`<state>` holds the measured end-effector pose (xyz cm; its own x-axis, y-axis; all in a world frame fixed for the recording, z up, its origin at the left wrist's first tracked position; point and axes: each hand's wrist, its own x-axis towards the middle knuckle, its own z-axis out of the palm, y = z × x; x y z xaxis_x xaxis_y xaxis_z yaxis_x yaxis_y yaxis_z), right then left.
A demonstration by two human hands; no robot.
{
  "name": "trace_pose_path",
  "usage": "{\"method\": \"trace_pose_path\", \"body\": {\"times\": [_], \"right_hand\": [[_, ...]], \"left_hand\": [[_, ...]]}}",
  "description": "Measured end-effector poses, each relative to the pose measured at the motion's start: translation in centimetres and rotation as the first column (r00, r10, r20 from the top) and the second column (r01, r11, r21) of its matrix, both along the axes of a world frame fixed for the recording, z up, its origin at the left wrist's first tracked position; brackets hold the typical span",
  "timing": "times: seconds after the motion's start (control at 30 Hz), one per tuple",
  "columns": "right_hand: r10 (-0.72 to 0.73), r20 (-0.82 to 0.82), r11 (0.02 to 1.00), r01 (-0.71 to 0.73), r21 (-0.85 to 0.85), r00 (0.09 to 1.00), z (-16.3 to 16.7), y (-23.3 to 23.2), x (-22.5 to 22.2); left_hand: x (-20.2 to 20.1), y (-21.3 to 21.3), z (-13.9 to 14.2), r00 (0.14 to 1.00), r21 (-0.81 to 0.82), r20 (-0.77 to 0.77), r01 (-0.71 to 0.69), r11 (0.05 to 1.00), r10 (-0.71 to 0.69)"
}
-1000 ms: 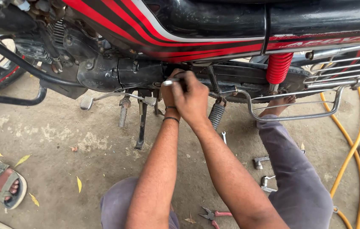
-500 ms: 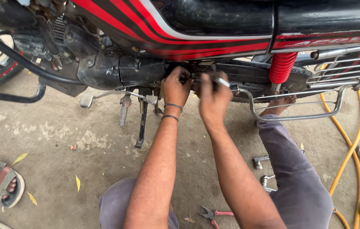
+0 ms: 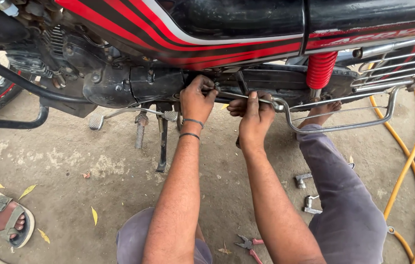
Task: The person kneels beside a motorcycle and works on bolts along the rear frame and side panel near the footrest, using a spanner to loosen and tighten fasteners and steadying parts with the other hand. They reposition along the bike and continue working on the fasteners by hand and with the spanner.
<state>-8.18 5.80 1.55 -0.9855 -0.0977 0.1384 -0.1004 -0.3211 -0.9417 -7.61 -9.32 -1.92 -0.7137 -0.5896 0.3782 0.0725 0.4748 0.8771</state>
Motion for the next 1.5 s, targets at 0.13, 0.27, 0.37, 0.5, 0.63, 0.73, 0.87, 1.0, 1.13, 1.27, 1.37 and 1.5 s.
{"method": "trace_pose_path", "body": {"times": [0.13,0.27,0.37,0.5,0.63,0.73,0.87,1.0,1.13,1.27,1.37,1.5], "right_hand": [[0.048,-0.380,0.911,0.116,0.396,0.924,2.8,-2.0,0.6],[0.270,-0.672,0.780,0.252,0.573,0.690,4.6,-5.1,1.3],[0.126,-0.460,0.762,0.211,0.612,0.879,3.7,-4.5,0.8],[-0.065,0.111,0.984,0.082,-0.161,0.992,1.3,-1.4,-0.6],[0.000,0.064,1.000,0.001,-0.024,0.998,0.6,0.2,-1.2],[-0.019,-0.117,0.975,0.044,0.220,0.993,1.9,-0.3,-1.0],[0.086,-0.470,0.861,0.172,0.478,0.878,3.2,-2.9,0.3],[0.172,-0.517,0.797,0.190,0.573,0.838,2.3,-3.3,0.7],[-0.044,-0.034,0.996,0.046,0.079,0.998,1.0,-0.8,-0.7],[0.052,-0.010,0.998,-0.051,0.040,0.999,1.2,0.2,-0.2],[0.000,-0.191,0.927,0.071,0.367,0.982,3.0,-0.9,0.1],[0.223,-0.607,0.729,0.282,0.624,0.763,4.5,-3.8,0.2]], "left_hand": [[-0.6,-0.3,-1.9,0.996,-0.185,0.022,-0.082,0.979,0.087],[-1.7,-1.0,-3.9,0.993,-0.136,-0.083,-0.093,0.986,0.082],[-1.6,-1.3,-3.8,0.997,-0.174,0.031,-0.062,0.983,0.068],[-0.9,-0.8,-1.4,0.998,0.022,0.010,-0.066,0.998,0.066],[0.1,-0.7,1.1,0.997,0.058,0.072,0.003,0.998,-0.007],[0.4,-0.7,1.8,0.994,0.048,0.105,0.033,0.998,-0.038],[0.1,-0.3,1.1,0.998,-0.005,0.026,-0.049,0.999,0.049],[-0.3,-0.1,-0.1,0.998,0.015,-0.015,-0.064,0.998,0.065],[-0.6,-0.6,-0.4,0.997,0.019,-0.059,-0.050,0.999,0.051],[-0.2,-1.0,0.1,1.000,0.088,0.019,0.017,0.996,-0.019],[0.0,-0.8,0.6,1.000,0.020,0.022,-0.001,1.000,0.001],[0.2,-0.1,0.4,0.991,0.029,-0.110,-0.073,0.997,0.076]]}}
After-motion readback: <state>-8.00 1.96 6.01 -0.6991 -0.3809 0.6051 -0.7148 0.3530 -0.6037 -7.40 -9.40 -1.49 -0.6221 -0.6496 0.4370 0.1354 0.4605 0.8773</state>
